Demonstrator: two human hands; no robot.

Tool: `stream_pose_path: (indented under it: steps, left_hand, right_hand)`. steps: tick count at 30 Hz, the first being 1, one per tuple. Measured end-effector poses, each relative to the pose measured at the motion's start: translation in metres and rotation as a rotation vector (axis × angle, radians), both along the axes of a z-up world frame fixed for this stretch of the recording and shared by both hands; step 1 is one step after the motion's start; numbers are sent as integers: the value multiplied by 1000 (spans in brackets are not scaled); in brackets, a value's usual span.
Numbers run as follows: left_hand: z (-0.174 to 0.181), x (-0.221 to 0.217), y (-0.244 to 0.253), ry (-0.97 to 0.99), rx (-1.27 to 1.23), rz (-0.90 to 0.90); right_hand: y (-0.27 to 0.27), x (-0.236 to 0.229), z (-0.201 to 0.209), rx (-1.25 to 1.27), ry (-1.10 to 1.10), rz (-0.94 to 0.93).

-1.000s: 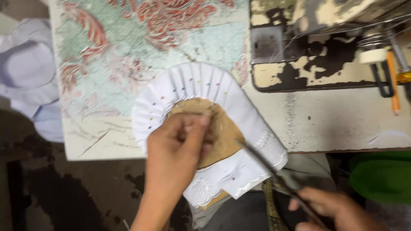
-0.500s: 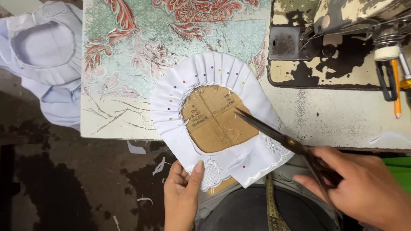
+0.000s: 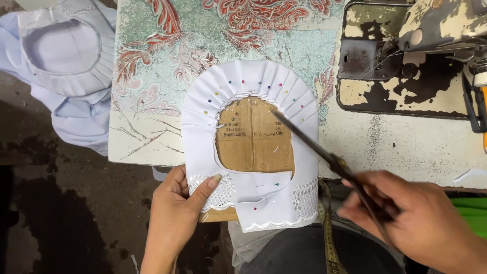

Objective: The person uses scissors to trim the excess fabric and lace from a white collar pinned to a cardboard template. They then use a needle and thread to hand-sew the lace trim onto the collar edge.

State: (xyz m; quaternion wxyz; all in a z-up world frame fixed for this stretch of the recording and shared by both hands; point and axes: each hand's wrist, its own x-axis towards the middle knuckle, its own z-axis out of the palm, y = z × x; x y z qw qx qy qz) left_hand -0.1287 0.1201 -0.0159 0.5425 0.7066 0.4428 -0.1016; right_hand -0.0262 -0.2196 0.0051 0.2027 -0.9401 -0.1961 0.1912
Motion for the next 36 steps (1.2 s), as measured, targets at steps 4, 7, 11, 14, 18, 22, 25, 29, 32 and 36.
stream_pose_path:
  steps: [4,7,11,14,18,22,25,29,32,36]
  left_hand:
    - [21,13,-5,121,38,27]
    - [30,22,-7,81,-57,131]
    - [22,15,-5,110,8,68]
    - [11,3,-9,45,22,84]
    - [5,-22,-37,-303,615,76]
    - [12,-51,-79,-335,613,171]
    - [-11,-74,-107,-278,459,78]
    - [-44,-72,-116,-292,-88,565]
    - [-54,-74,-113,-222,-194,662]
    - [-45,-67,-104,-360,-536,702]
  right_hand:
    - [65,22,13,299,24,78]
    - [97,40,7,415,25,276]
    - [112,43,-2,364,176,285]
    - [116,41,-4,279,241,325]
    - [117,41,0,330,389,227]
    - [119,46,2,360,479,181]
    - [130,48,10,288,482,141]
    - [136,50,19,308,494,100]
    - [137,49,29,255,649,-74]
    - [129,41,25,202,666,-72]
